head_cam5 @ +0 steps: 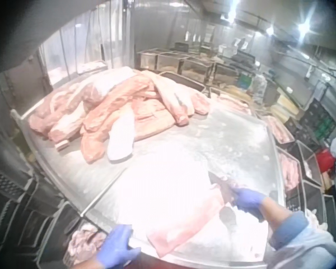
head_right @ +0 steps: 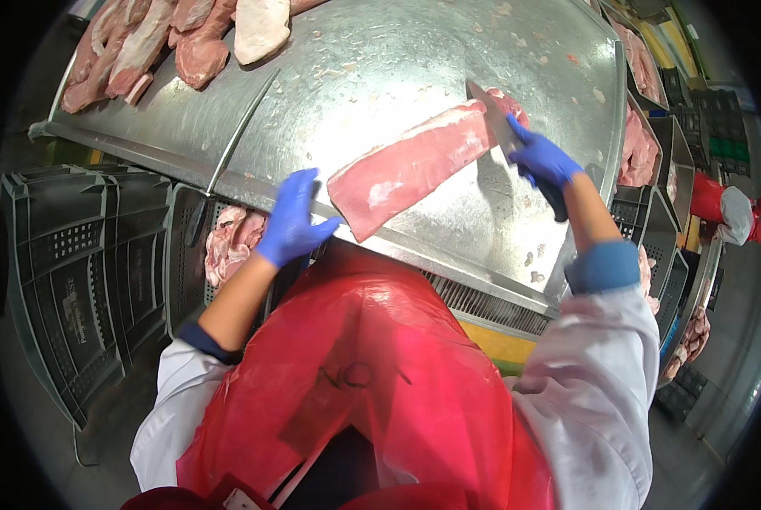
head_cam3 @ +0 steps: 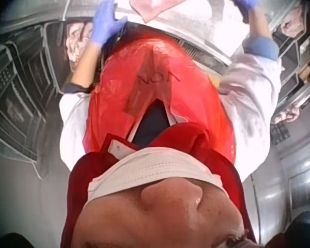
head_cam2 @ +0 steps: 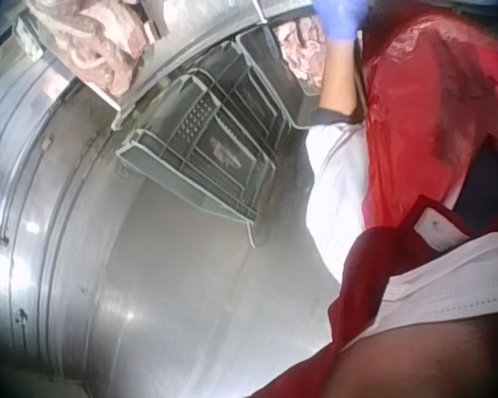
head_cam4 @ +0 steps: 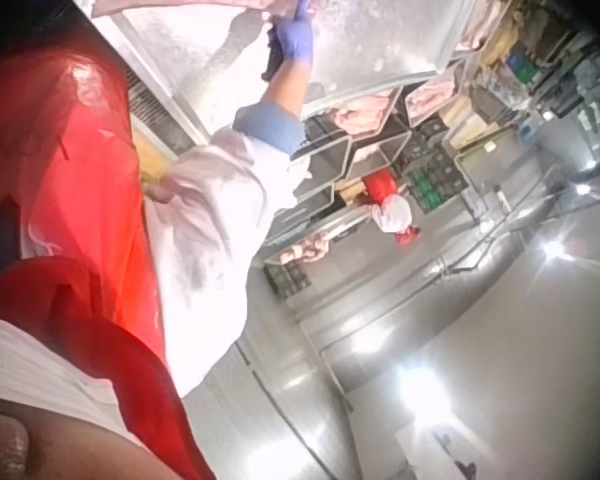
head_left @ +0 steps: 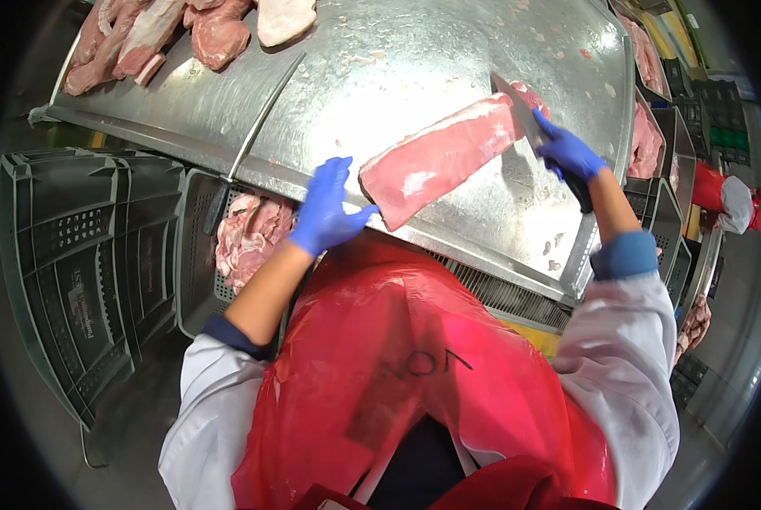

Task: The person trims fat and connective tissue from large cuts of raw meat using a knife. They repeatedly cut along the edges of the meat, remove the trimmed pieces, and place them into a nearby bin. The person handles multiple cuts of meat sequentially on a stainless steel table.

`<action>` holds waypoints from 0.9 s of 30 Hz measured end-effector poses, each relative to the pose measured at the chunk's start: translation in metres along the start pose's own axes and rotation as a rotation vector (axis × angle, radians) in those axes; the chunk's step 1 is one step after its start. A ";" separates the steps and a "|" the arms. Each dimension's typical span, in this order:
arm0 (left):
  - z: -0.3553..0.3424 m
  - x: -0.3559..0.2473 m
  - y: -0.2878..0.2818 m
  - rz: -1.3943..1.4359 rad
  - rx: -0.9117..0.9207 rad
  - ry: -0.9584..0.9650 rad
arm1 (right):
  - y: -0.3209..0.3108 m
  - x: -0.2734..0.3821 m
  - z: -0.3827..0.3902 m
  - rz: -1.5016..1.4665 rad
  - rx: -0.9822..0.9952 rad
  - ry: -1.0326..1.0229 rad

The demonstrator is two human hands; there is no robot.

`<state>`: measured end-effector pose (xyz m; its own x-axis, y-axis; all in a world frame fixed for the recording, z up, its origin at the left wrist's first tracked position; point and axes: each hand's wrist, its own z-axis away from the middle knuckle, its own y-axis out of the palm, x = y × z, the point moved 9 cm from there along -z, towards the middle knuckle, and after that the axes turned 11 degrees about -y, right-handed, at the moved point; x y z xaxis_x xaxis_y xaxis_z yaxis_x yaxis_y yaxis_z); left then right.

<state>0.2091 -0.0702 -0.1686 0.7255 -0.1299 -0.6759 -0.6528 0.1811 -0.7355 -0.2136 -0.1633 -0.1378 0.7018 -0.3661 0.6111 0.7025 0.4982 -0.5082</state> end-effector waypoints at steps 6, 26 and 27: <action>-0.040 -0.030 0.057 0.202 0.197 0.051 | 0.026 0.009 0.040 -0.220 -0.048 0.089; -0.300 -0.147 0.215 -0.118 0.656 -0.177 | 0.001 -0.091 0.064 -0.698 -0.532 -0.107; -0.297 -0.140 0.215 0.082 0.640 -0.255 | 0.001 -0.084 0.048 -0.694 -0.525 -0.123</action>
<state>-0.0977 -0.3024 -0.2457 0.7587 0.1275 -0.6388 -0.5079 0.7299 -0.4575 -0.2776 -0.0943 -0.1599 0.0999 -0.3500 0.9314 0.9507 -0.2425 -0.1931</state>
